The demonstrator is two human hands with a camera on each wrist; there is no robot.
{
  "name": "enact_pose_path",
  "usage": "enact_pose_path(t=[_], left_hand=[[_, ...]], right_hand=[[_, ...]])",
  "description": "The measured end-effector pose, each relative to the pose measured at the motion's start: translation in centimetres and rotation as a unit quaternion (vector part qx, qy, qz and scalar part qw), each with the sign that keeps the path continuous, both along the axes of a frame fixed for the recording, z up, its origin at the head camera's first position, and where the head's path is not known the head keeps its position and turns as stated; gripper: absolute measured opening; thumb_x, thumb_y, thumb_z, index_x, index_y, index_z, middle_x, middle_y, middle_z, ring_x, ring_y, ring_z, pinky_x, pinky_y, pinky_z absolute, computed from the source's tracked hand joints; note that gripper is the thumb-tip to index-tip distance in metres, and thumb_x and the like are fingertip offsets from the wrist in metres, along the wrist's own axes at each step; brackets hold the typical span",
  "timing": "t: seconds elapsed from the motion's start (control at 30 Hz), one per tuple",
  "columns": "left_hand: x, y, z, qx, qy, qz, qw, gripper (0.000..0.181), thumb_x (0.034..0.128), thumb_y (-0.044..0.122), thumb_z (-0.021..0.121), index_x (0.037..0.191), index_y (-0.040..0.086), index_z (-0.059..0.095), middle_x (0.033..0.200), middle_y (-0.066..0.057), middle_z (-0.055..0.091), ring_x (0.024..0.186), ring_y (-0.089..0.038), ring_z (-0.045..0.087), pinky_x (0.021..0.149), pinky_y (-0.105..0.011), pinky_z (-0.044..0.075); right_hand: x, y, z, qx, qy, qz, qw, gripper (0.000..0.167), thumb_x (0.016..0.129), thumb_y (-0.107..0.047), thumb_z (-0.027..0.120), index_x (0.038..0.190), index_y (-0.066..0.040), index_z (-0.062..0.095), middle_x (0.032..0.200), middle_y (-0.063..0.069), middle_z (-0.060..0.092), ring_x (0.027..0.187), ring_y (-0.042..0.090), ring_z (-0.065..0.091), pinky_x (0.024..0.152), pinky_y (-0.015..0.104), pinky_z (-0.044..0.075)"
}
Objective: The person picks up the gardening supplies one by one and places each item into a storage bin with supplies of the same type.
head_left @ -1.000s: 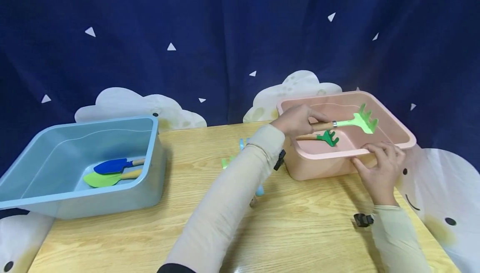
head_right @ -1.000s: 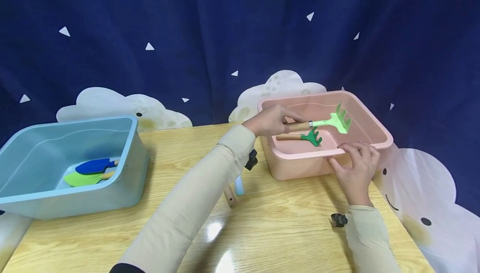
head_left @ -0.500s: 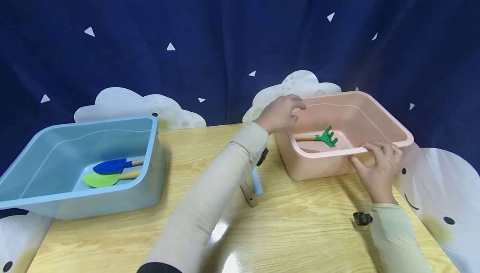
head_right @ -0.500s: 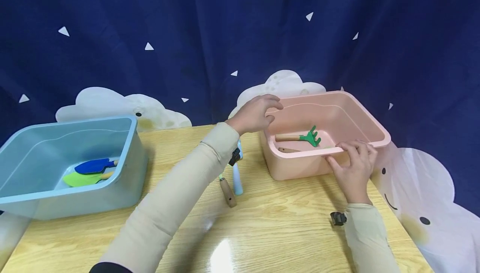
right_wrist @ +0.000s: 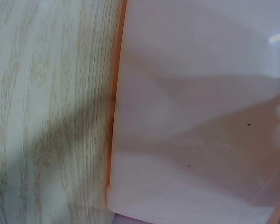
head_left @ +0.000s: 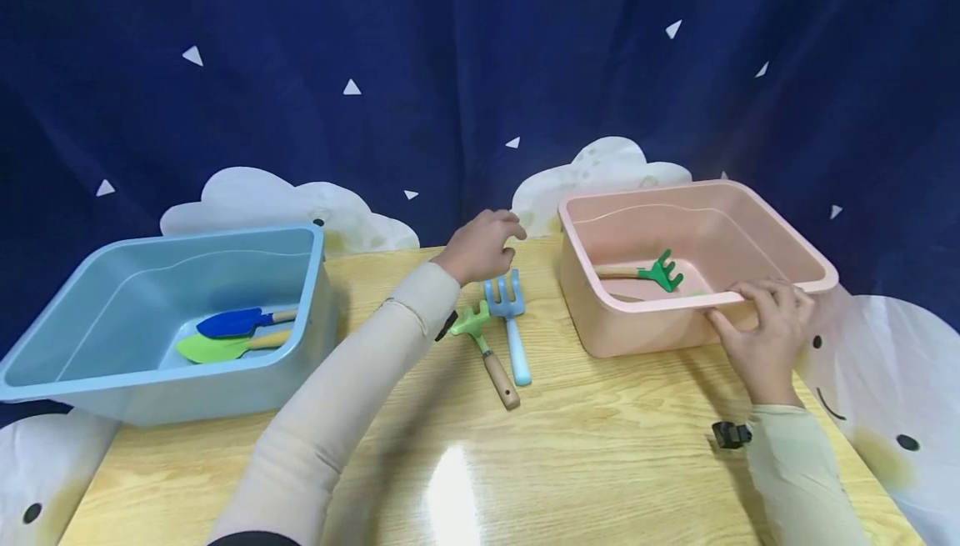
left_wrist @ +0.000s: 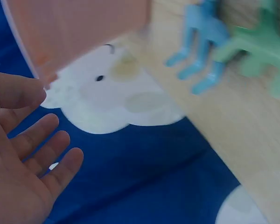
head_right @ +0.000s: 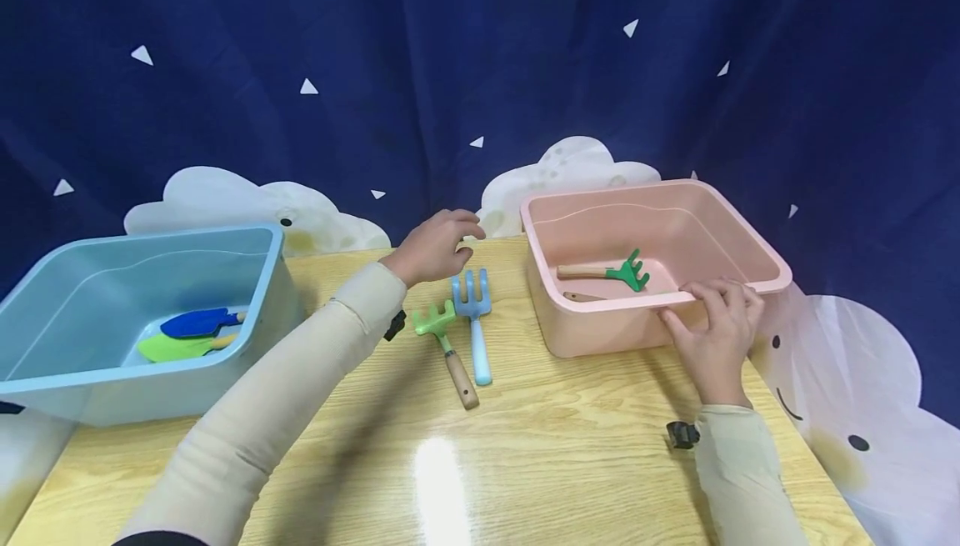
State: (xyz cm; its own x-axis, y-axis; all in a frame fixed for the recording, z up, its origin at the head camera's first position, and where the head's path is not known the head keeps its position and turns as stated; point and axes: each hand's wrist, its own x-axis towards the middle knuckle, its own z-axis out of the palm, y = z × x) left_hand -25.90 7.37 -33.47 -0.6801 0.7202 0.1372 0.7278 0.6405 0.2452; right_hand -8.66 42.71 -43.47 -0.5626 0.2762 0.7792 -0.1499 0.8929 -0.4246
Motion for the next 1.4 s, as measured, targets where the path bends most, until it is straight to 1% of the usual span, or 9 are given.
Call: enact_pose_path(t=[0.1,0.2,0.37,0.63,0.8,0.93,1.07,1.23,1.4], left_hand=[[0.4,-1.1,-1.0,-0.013,0.002,-0.003,0.9999,0.037,0.0908,0.006,0.056,0.125,0.012,0.069,0.144,-0.010,0.056,0.131,-0.032,0.054,0.106,-0.041,0.048],[1.1,-1.9,-2.0,-0.016,0.007,-0.009,0.9998,0.035,0.0914,0.007,0.058,0.124,0.012,0.069,0.144,-0.009,0.056,0.132,-0.030,0.053,0.102,-0.040,0.050],[3.0,-3.0,-3.9,-0.011,0.004,-0.034,0.9994,0.033,0.0903,0.006,0.060,0.122,0.012,0.070,0.141,-0.010,0.058,0.133,-0.030,0.052,0.096,-0.041,0.054],[5.7,-5.2,-7.3,-0.020,-0.018,-0.074,0.9969,0.026,0.0889,0.003,0.063,0.111,0.010,0.075,0.131,-0.009,0.065,0.126,-0.030,0.058,0.097,-0.041,0.054],[6.7,-5.8,-8.9,-0.037,-0.034,-0.095,0.9942,0.020,0.0907,0.006,0.065,0.107,0.011,0.076,0.119,-0.004,0.071,0.114,-0.025,0.063,0.096,-0.038,0.053],[7.3,-5.8,-10.2,-0.047,-0.031,-0.107,0.9926,0.019,0.0943,0.009,0.062,0.107,0.013,0.076,0.117,-0.001,0.071,0.111,-0.022,0.064,0.094,-0.036,0.054],[7.8,-5.8,-11.2,-0.053,-0.025,-0.105,0.9927,0.020,0.0937,0.010,0.061,0.106,0.018,0.075,0.118,0.000,0.071,0.111,-0.020,0.064,0.088,-0.036,0.056],[8.1,-6.1,-11.9,-0.058,-0.035,-0.099,0.9928,0.024,0.0920,0.010,0.062,0.109,0.021,0.075,0.120,0.002,0.070,0.111,-0.018,0.064,0.087,-0.034,0.056],[8.1,-6.7,-11.9,-0.044,-0.045,-0.110,0.9920,0.029,0.0902,0.004,0.060,0.110,0.019,0.074,0.117,0.003,0.071,0.110,-0.016,0.066,0.089,-0.033,0.056]], right_hand=[[0.0,0.0,0.2,0.007,-0.011,-0.001,0.9999,0.086,0.082,-0.076,0.055,0.102,0.007,0.066,0.111,0.029,0.058,0.117,0.048,0.040,0.110,0.044,0.017],[0.0,-0.1,0.4,-0.003,-0.007,0.000,1.0000,0.088,0.078,-0.078,0.057,0.100,0.007,0.067,0.110,0.029,0.058,0.117,0.047,0.040,0.111,0.046,0.017],[0.0,-0.3,0.4,-0.006,0.001,0.004,1.0000,0.088,0.078,-0.078,0.058,0.099,0.008,0.066,0.108,0.030,0.057,0.116,0.047,0.040,0.111,0.045,0.017],[-0.2,-0.4,0.3,-0.001,0.021,0.012,0.9997,0.084,0.080,-0.074,0.060,0.098,0.008,0.066,0.106,0.029,0.057,0.114,0.040,0.040,0.110,0.039,0.017],[-0.3,-0.3,0.1,0.002,0.032,0.009,0.9994,0.083,0.080,-0.073,0.062,0.096,0.008,0.067,0.105,0.029,0.058,0.112,0.046,0.041,0.109,0.037,0.018],[-0.2,-0.1,-0.1,0.001,0.033,0.003,0.9995,0.085,0.079,-0.075,0.061,0.097,0.008,0.067,0.106,0.030,0.059,0.112,0.047,0.042,0.109,0.035,0.018],[-0.2,-0.1,0.0,0.004,0.033,0.005,0.9994,0.085,0.079,-0.074,0.062,0.097,0.009,0.067,0.106,0.030,0.059,0.112,0.049,0.042,0.109,0.037,0.018],[-0.2,-0.1,-0.1,0.004,0.029,0.006,0.9996,0.085,0.080,-0.074,0.061,0.097,0.009,0.066,0.106,0.030,0.059,0.113,0.051,0.042,0.111,0.041,0.019],[-0.2,-0.2,0.0,0.005,0.034,0.006,0.9994,0.085,0.080,-0.074,0.062,0.097,0.009,0.066,0.106,0.031,0.059,0.113,0.051,0.042,0.111,0.040,0.019]])
